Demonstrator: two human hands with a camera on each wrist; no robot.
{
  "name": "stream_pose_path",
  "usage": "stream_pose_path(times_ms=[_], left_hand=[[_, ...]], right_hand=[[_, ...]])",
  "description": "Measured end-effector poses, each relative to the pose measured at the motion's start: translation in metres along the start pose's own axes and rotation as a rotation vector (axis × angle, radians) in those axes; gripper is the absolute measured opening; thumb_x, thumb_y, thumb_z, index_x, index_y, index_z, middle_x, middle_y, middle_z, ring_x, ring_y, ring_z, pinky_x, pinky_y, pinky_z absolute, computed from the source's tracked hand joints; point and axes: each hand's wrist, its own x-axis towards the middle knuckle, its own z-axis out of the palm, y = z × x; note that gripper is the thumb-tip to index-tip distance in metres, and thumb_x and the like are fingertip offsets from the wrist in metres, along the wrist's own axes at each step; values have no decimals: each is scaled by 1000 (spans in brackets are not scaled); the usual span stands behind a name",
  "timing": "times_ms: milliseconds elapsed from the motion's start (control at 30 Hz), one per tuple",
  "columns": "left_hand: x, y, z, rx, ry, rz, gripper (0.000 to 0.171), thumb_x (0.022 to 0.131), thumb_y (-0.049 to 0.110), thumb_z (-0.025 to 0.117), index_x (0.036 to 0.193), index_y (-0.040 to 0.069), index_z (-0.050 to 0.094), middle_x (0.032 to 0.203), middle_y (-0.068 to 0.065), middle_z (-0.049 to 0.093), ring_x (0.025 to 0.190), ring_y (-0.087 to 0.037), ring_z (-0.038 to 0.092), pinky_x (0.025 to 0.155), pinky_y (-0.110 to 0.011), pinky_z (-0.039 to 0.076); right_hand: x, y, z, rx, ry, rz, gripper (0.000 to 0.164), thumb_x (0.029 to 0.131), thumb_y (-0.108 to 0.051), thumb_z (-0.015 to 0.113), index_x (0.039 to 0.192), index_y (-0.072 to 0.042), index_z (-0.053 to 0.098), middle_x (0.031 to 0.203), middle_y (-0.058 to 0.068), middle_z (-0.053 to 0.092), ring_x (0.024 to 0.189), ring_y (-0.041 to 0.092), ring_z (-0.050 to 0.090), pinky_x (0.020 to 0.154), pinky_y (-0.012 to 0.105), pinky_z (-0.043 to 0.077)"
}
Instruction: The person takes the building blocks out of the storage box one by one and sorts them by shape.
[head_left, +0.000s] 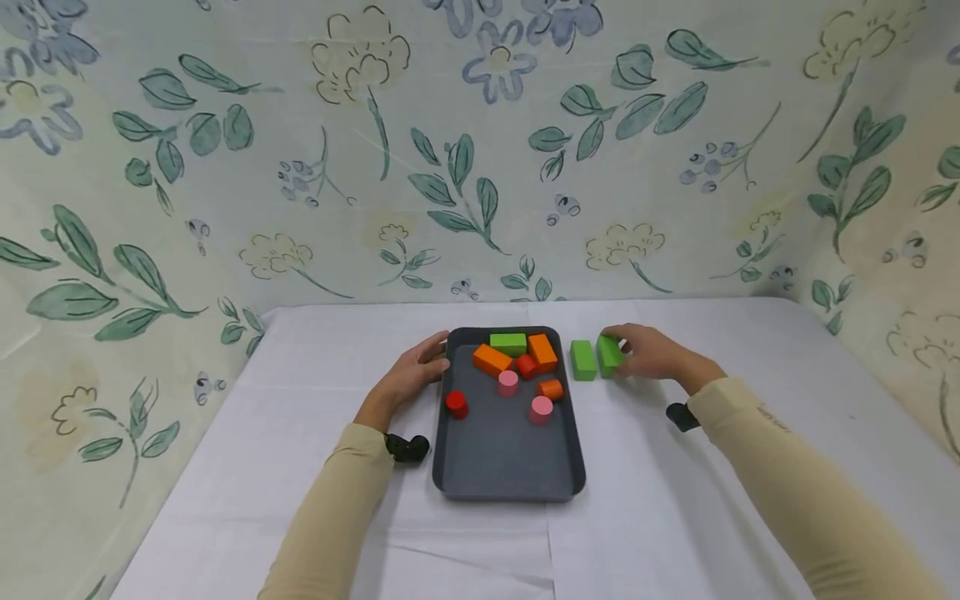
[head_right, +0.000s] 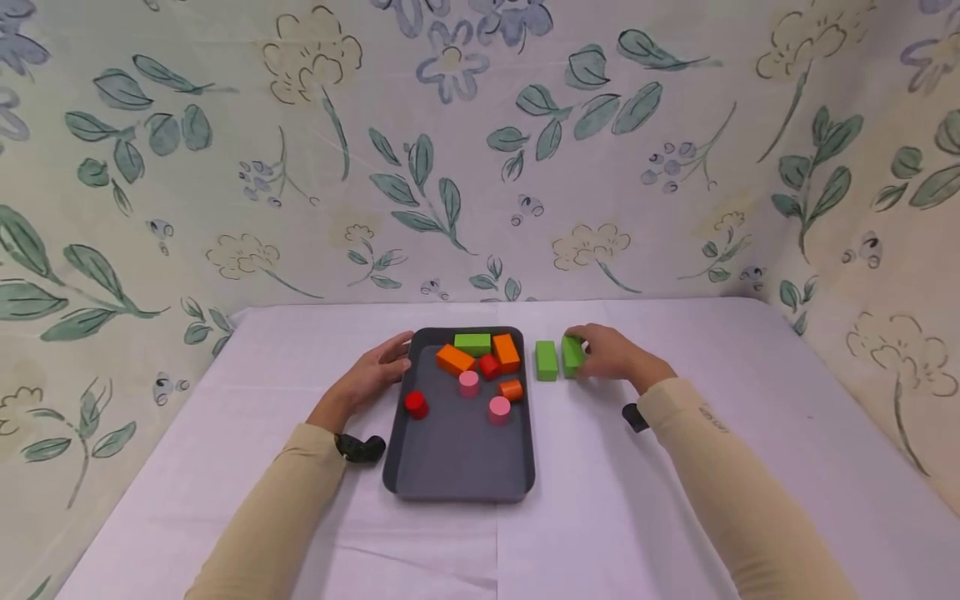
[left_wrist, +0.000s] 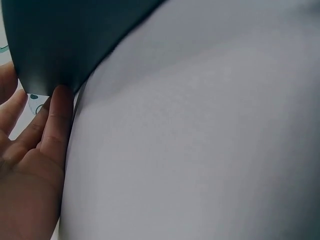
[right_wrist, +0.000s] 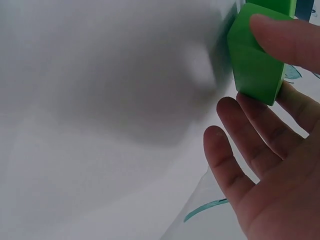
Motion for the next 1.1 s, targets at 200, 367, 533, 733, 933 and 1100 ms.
stream_pose_path(times_ms=[200, 367, 533, 733, 933, 1100], left_hand=[[-1, 0, 1, 7, 10, -5, 63, 99, 16, 54, 156, 26, 31, 164, -10, 30, 150, -29, 33, 122, -48, 33], [-2, 1, 2, 5, 20, -11, 62, 98, 18, 55, 155, 27, 33, 163, -8, 33, 150, -28, 35, 122, -48, 32], [-2, 1, 3, -27, 15, -6, 62, 99, 15, 55, 156, 25, 32, 163, -9, 32, 149, -29, 35, 123, -48, 31], [-2, 1, 4, -27, 6, 4, 63, 99, 15, 55, 156, 24, 31, 163, -10, 32, 149, -29, 36, 122, -48, 33], [-2, 1, 3, -48, 9, 0, 63, 99, 13, 55, 157, 24, 31, 163, -10, 31, 149, -29, 36, 123, -48, 32], [-1, 0, 2, -49, 8, 9, 63, 99, 13, 55, 157, 23, 31, 163, -11, 31, 149, -30, 36, 122, -48, 33]], right_hand=[[6, 0, 6, 10, -16, 29, 77, 76, -9, 74, 147, -2, 43, 143, 24, 51, 120, 40, 54, 102, 56, 50], [7, -2, 8, 20, -23, 49, 79, 77, -8, 75, 148, -3, 42, 143, 25, 49, 119, 39, 53, 105, 58, 48], [7, -4, 10, 27, -24, 38, 83, 79, -18, 77, 151, -6, 38, 146, 27, 45, 121, 40, 50, 108, 62, 42], [11, -5, 15, 20, -44, 36, 85, 81, -31, 78, 153, -10, 36, 153, 26, 37, 130, 42, 43, 114, 65, 34], [14, -6, 16, 1, -41, 7, 84, 82, -33, 77, 152, -9, 38, 150, 27, 40, 123, 39, 46, 111, 64, 38], [14, -7, 16, -2, -28, 6, 78, 83, -32, 75, 150, -9, 40, 150, 27, 40, 124, 41, 46, 112, 65, 37]])
